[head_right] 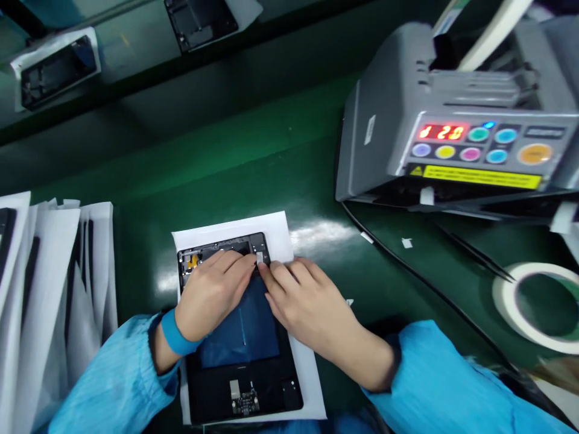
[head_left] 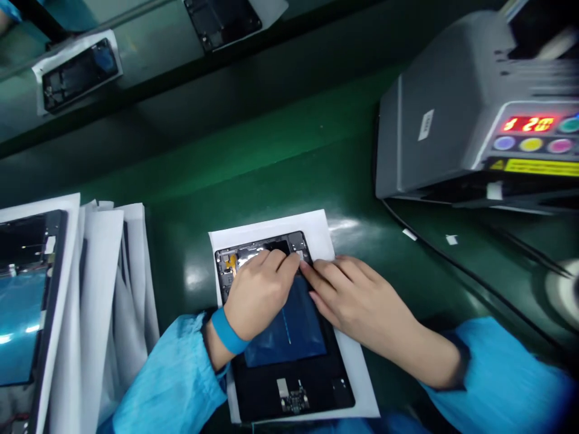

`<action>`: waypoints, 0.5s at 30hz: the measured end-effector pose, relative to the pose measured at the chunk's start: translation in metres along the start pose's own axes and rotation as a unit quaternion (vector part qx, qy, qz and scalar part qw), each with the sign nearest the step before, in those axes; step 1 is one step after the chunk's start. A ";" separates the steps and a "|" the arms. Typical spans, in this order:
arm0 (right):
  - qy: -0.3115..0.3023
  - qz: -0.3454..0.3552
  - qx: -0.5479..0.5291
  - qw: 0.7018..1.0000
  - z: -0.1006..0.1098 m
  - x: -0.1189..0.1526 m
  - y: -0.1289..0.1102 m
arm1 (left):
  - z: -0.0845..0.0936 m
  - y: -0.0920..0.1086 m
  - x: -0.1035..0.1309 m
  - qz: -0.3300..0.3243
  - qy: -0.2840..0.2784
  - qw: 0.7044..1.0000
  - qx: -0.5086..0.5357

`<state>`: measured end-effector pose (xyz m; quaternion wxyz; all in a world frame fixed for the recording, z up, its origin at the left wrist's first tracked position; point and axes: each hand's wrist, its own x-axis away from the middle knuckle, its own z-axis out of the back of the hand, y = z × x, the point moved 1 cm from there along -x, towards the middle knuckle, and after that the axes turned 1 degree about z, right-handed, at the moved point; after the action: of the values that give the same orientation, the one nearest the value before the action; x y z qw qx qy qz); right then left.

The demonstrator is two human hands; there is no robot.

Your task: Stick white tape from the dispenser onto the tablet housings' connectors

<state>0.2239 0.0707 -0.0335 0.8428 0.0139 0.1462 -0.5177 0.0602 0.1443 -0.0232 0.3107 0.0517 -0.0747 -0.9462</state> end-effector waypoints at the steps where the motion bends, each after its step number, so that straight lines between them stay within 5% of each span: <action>1: 0.003 0.003 -0.013 1.000 0.006 0.005 0.002 | 0.002 0.001 0.001 -0.012 -0.004 1.000 -0.015; 5: 0.111 -0.049 -0.018 0.992 0.036 0.050 0.032 | 0.008 0.006 0.004 -0.055 -0.039 0.996 -0.064; 8: 0.223 -0.146 0.154 0.951 0.054 0.099 0.074 | 0.007 0.004 0.003 -0.056 -0.025 0.995 -0.072; 12: 0.232 -0.182 0.330 0.897 0.064 0.142 0.128 | 0.009 0.002 0.003 -0.071 0.019 0.993 -0.088; 15: 0.237 -0.170 0.342 0.893 0.063 0.147 0.148 | 0.021 0.003 0.018 -0.091 0.054 0.992 -0.074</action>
<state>0.4300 0.0000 -0.0304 0.6255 0.3984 0.1556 -0.6525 0.0444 0.1340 -0.0028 0.2299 0.0865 0.0178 -0.9692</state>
